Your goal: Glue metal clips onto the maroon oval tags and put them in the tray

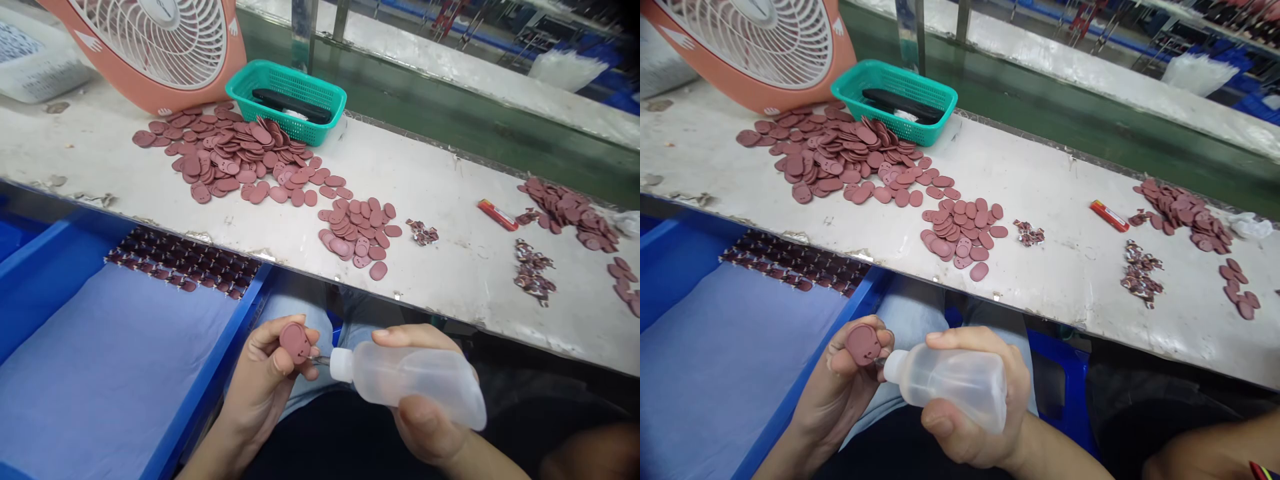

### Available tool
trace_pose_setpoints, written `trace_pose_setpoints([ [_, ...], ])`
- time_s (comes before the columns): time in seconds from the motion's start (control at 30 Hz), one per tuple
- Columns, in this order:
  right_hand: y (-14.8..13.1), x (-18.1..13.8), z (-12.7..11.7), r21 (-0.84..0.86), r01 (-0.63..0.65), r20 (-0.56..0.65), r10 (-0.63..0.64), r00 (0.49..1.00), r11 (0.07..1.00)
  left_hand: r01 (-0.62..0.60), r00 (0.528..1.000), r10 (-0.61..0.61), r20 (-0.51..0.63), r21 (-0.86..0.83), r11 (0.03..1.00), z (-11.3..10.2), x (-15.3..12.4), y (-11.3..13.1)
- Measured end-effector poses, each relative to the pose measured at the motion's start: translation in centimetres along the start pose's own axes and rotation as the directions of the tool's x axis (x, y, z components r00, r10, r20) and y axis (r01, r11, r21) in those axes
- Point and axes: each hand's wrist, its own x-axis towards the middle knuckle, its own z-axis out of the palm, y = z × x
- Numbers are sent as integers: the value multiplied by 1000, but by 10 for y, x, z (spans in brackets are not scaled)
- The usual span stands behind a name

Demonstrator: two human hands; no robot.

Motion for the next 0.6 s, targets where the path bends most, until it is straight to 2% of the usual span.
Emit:
trace_pose_setpoints([
  [0.17, 0, -4, 0, 5, -15, -40, 15, 999, 1000, 43, 999, -43, 15, -3, 999, -4, -2, -1],
  [0.6, 0, -1, -1, -61, 9, -28, -11, 1000, 998, 47, 999, -47, 0, 7, 999, -6, 0, -1],
])
